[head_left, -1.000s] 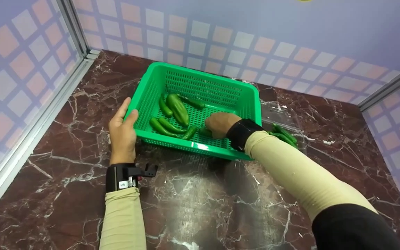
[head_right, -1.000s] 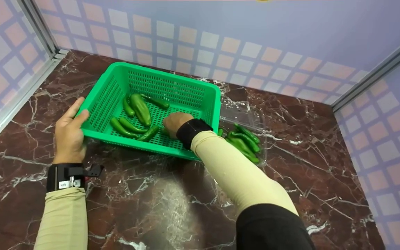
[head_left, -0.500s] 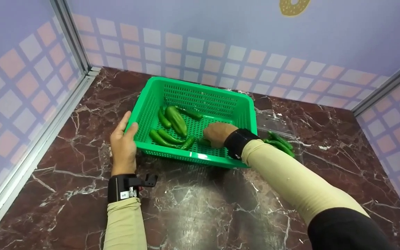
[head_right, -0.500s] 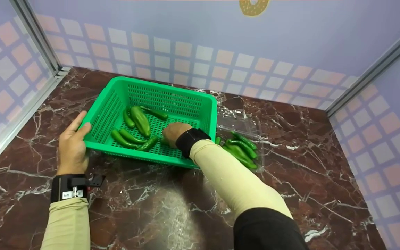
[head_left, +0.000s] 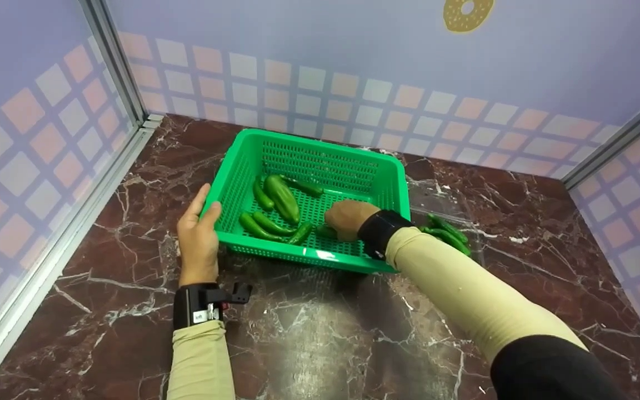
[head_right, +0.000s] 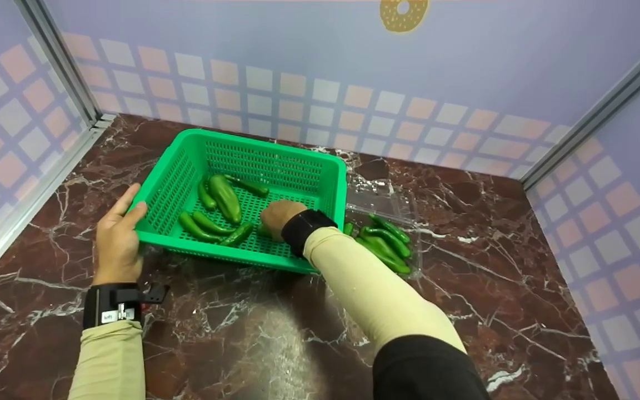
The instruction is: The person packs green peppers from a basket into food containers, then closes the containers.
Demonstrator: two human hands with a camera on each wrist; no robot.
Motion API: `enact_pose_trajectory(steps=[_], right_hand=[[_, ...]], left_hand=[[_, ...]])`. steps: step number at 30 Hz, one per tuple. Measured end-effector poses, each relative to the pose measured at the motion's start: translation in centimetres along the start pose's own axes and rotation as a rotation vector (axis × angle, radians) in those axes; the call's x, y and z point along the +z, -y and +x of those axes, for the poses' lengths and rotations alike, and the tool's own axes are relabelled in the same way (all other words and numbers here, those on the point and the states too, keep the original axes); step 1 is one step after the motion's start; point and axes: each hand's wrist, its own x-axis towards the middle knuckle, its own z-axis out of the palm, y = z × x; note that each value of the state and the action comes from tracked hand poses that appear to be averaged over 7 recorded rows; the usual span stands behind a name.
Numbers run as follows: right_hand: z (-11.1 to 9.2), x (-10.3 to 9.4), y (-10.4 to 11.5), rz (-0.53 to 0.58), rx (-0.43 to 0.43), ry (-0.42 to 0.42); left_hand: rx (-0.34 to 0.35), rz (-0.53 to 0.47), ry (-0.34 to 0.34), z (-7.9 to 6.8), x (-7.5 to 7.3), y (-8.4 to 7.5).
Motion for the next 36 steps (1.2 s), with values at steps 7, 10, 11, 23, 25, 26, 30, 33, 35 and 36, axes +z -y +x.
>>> enact_pose_trajectory(steps=[7, 10, 11, 23, 25, 26, 30, 33, 35, 36], right_hand=[[-0.2, -0.2, 0.0, 0.006, 0.001, 0.004], [-0.5, -0.3, -0.2, 0.010, 0.003, 0.016], [-0.6, -0.4, -0.2, 0.007, 0.002, 0.015], [-2.1, -2.0, -1.2, 0.000, -0.010, -0.022], [-2.5, -2.3, -1.4, 0.004, -0.005, -0.028], [-2.6, -2.5, -1.4, 0.003, -0.003, -0.032], [-3.5, -3.2, -1.4, 0.018, 0.003, -0.051], [-4.2, -3.6, -1.4, 0.023, 0.001, -0.075], [-4.5, -3.7, -1.5, 0.029, 0.002, -0.083], [-4.7, -3.8, -1.6, 0.027, 0.001, -0.084]], left_hand=[[-0.001, -0.002, 0.008, -0.1, -0.1, -0.1], [0.003, -0.003, 0.004, -0.1, 0.0, 0.0], [0.006, -0.003, 0.003, -0.1, 0.1, 0.0], [0.004, -0.013, 0.001, 0.0, 0.0, 0.0], [0.002, -0.011, 0.004, 0.0, 0.0, 0.0], [0.002, -0.009, 0.005, -0.1, 0.0, 0.0], [0.000, -0.002, 0.001, -0.1, 0.0, -0.1], [-0.003, 0.001, -0.001, 0.0, 0.0, -0.1], [-0.006, 0.001, -0.001, 0.0, 0.0, -0.1], [-0.008, 0.001, -0.002, 0.0, 0.1, -0.1]])
